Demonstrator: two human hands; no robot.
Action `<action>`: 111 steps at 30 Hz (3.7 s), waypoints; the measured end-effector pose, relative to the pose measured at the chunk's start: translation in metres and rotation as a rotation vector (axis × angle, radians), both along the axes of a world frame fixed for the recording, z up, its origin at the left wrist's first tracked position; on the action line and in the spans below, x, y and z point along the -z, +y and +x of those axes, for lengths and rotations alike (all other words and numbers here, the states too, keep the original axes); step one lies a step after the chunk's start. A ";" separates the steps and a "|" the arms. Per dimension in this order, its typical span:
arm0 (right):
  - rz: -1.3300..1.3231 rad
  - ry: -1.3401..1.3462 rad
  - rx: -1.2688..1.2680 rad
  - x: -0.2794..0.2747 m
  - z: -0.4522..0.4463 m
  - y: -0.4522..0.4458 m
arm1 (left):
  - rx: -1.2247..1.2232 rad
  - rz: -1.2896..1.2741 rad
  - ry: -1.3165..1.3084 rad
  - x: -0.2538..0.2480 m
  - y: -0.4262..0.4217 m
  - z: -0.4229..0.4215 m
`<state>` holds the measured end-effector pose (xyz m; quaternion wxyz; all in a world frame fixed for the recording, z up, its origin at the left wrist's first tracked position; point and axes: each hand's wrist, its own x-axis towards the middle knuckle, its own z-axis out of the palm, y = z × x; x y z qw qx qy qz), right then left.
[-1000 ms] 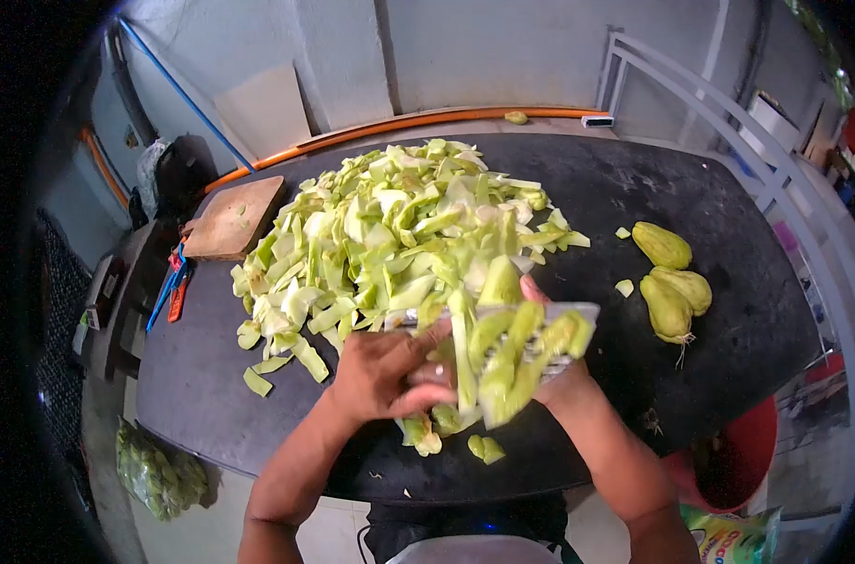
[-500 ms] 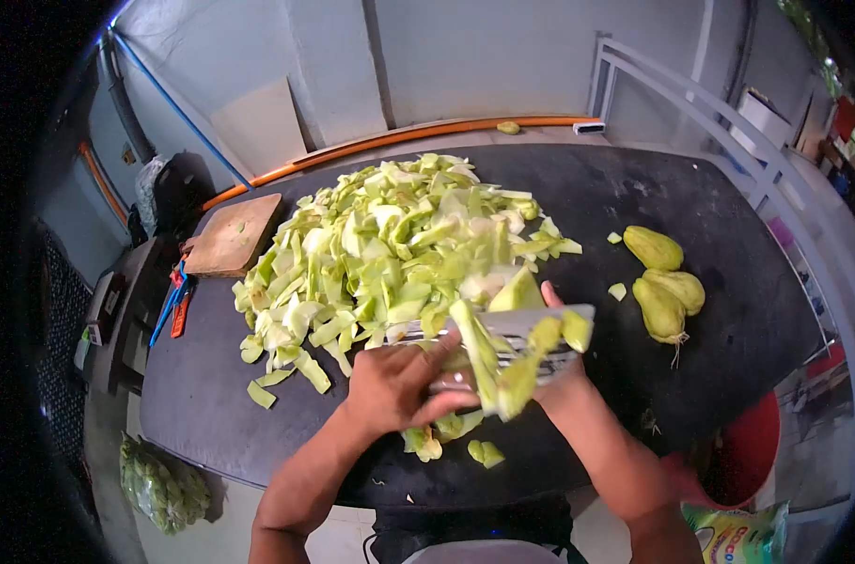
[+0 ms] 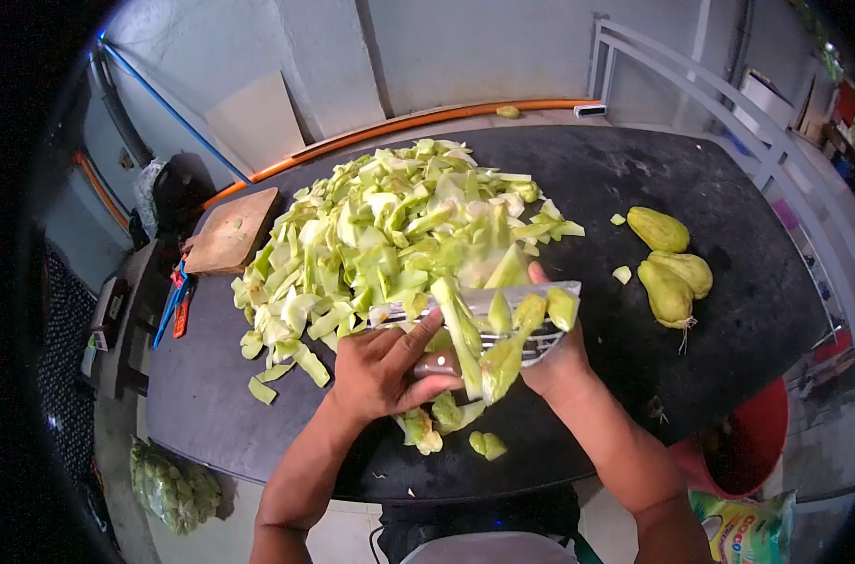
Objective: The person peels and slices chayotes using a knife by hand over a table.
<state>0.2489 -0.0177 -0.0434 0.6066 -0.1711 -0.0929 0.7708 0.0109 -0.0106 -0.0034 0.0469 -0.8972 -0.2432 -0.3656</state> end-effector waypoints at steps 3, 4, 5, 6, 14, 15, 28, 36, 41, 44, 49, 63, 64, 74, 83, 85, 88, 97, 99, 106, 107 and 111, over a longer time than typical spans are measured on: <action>0.126 0.012 -0.187 -0.013 0.003 -0.001 | 0.084 -0.008 0.017 -0.006 -0.010 0.005; 0.125 -0.062 -0.114 -0.020 -0.002 -0.003 | 0.095 -0.008 0.019 -0.007 -0.010 0.005; 0.124 -0.036 -0.137 -0.018 -0.001 -0.003 | 0.105 -0.009 0.020 -0.007 -0.009 0.005; 0.121 -0.009 -0.163 -0.015 0.001 -0.003 | 0.102 -0.032 -0.007 -0.004 -0.004 0.004; 0.113 -0.274 -0.112 -0.022 0.004 -0.013 | -0.115 -0.181 -0.061 0.007 0.028 -0.024; 0.113 -0.315 -0.065 -0.023 0.002 -0.013 | -0.124 -0.208 -0.043 0.004 0.026 -0.025; 0.317 -0.497 0.103 -0.019 -0.006 -0.010 | 0.044 -0.092 0.024 -0.004 0.004 -0.005; -0.003 -0.383 0.002 -0.030 -0.004 -0.011 | -0.354 -0.341 -0.024 0.003 0.039 -0.031; -0.093 0.066 -0.287 -0.017 0.000 -0.008 | -0.352 -0.305 -0.228 0.013 0.045 -0.036; -0.092 0.035 -0.194 -0.020 0.000 -0.007 | -0.335 -0.390 -0.215 0.007 0.029 -0.029; -0.038 0.031 0.075 -0.025 0.001 -0.004 | -0.195 -0.325 -0.076 0.004 0.005 -0.005; 0.312 -0.774 0.467 -0.009 -0.004 -0.013 | 0.088 0.135 -0.005 0.007 -0.021 0.031; 0.238 -0.443 0.318 -0.005 0.001 -0.009 | 0.087 0.137 0.003 0.006 -0.021 0.031; 0.034 0.168 -0.001 -0.011 0.011 -0.001 | 0.075 0.078 -0.025 0.004 -0.012 0.024; 0.037 0.012 0.096 -0.017 0.011 0.000 | -0.122 -0.230 -0.056 0.011 0.012 -0.004; 0.040 -0.048 0.093 -0.028 0.008 0.000 | -0.133 -0.212 -0.047 0.015 0.017 -0.012; 0.037 0.005 0.067 -0.025 0.006 -0.003 | 0.002 -0.190 -0.057 0.009 0.001 -0.001; 0.073 -0.005 -0.071 -0.023 0.009 0.000 | 0.115 -0.052 -0.026 0.000 -0.012 0.009; 0.126 0.013 -0.120 -0.013 0.016 0.003 | 0.076 -0.067 0.010 0.002 -0.008 0.006; 0.102 0.059 -0.030 -0.014 0.005 0.000 | 0.011 -0.144 -0.035 0.009 0.008 -0.009; 0.126 0.033 -0.049 -0.017 0.002 -0.001 | 0.036 -0.142 -0.031 0.008 0.004 -0.008; 0.297 0.219 -0.304 -0.029 0.006 -0.004 | 0.104 -0.128 -0.016 -0.003 -0.009 0.004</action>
